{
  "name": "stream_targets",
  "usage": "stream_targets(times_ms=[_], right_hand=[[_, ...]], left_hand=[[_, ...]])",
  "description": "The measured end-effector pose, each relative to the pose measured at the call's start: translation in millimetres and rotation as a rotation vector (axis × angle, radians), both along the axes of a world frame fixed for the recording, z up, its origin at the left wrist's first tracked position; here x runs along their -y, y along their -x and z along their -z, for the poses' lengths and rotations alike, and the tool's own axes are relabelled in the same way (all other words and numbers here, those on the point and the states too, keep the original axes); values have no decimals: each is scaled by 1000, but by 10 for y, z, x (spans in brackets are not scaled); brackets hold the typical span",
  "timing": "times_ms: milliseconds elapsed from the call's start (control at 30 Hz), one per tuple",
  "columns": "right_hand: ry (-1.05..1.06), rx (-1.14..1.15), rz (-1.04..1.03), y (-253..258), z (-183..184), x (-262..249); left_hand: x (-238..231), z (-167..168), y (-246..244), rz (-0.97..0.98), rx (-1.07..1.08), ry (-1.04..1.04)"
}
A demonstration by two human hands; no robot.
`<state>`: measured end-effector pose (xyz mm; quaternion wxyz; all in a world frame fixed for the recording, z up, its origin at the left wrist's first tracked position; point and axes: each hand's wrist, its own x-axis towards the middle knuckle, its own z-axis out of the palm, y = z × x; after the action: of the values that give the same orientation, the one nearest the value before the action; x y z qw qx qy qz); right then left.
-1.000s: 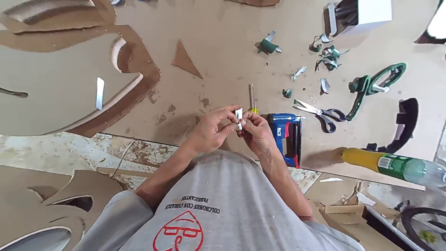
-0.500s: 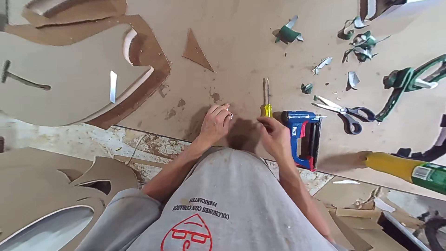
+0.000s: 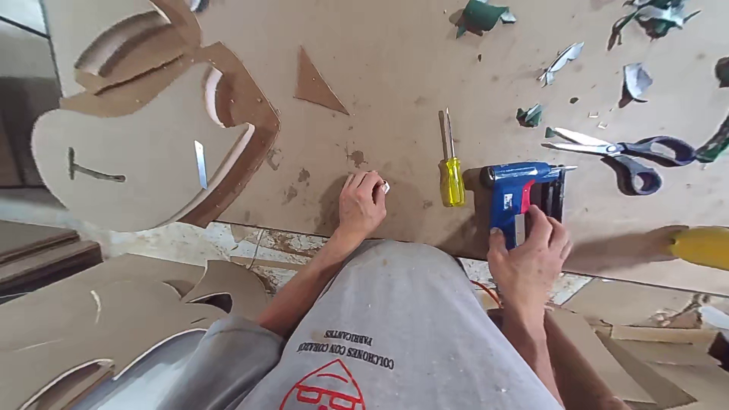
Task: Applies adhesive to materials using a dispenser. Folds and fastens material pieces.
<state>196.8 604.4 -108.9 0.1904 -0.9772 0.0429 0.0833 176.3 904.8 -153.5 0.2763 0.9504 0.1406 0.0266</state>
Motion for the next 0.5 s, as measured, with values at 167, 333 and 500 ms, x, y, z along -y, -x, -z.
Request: stream_targets(times_ms=[167, 333, 500], right_hand=[[46, -114, 51, 43, 202, 3], [27, -137, 52, -120, 162, -86], [69, -196, 129, -127, -228, -197]], left_hand=[[-2, -223, -159, -137, -278, 88], [-79, -243, -178, -205, -347, 154], [-175, -193, -156, -177, -363, 254]])
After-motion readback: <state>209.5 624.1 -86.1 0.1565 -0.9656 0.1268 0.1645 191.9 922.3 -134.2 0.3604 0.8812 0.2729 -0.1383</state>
